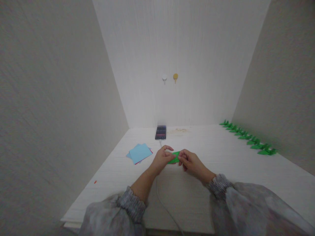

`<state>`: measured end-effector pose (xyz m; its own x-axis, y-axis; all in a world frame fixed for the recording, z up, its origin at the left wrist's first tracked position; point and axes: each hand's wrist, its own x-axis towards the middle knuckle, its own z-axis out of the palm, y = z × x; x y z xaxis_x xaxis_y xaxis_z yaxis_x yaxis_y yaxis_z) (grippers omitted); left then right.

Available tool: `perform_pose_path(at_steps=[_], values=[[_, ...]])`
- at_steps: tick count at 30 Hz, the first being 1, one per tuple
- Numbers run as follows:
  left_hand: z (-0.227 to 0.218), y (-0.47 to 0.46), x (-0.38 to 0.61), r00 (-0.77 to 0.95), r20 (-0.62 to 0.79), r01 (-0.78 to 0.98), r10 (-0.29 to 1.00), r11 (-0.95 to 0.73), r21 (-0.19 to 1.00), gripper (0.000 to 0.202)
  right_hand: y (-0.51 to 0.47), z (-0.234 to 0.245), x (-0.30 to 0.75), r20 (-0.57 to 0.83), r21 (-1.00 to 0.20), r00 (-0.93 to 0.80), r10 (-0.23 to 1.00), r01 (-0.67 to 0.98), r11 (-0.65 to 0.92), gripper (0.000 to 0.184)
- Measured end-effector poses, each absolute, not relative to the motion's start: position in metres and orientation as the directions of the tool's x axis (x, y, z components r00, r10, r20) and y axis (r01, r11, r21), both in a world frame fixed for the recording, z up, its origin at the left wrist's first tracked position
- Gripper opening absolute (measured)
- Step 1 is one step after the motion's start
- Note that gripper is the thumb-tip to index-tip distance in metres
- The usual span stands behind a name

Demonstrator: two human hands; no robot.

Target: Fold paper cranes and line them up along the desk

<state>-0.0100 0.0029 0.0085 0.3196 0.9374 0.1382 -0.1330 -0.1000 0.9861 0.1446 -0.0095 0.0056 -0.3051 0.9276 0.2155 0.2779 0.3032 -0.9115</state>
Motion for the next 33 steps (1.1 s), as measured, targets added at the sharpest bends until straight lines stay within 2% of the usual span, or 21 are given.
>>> perform_pose_path(at_steps=[16, 24, 27, 31, 33], values=[[0.0087, 0.0025, -0.0123, 0.344, 0.132, -0.150, 0.930, -0.084, 0.985, 0.036, -0.0089, 0.0011, 0.1436, 0.242, -0.888, -0.327, 0.913, 0.304, 0.344, 0.010], [0.0109, 0.0022, -0.0119, 0.348, 0.093, -0.105, 0.933, -0.059, 0.993, 0.041, -0.0104, 0.0029, 0.1433, 0.247, -0.894, -0.343, 0.906, 0.280, 0.350, 0.010], [0.0100, 0.0033, -0.0115, 0.340, 0.104, -0.127, 0.935, -0.064, 0.990, 0.041, -0.0074, 0.0017, 0.1432, 0.261, -0.919, -0.298, 0.918, 0.213, 0.331, 0.013], [0.0092, 0.0038, -0.0111, 0.322, 0.115, -0.153, 0.940, -0.068, 0.986, 0.043, -0.0035, 0.0017, 0.1426, 0.256, -0.965, -0.170, 0.952, 0.015, 0.262, 0.037], [0.0088, 0.0035, -0.0111, 0.321, 0.123, -0.170, 0.939, -0.071, 0.983, 0.042, -0.0034, 0.0028, 0.1426, 0.217, -0.976, -0.176, 0.960, -0.043, 0.213, 0.037]])
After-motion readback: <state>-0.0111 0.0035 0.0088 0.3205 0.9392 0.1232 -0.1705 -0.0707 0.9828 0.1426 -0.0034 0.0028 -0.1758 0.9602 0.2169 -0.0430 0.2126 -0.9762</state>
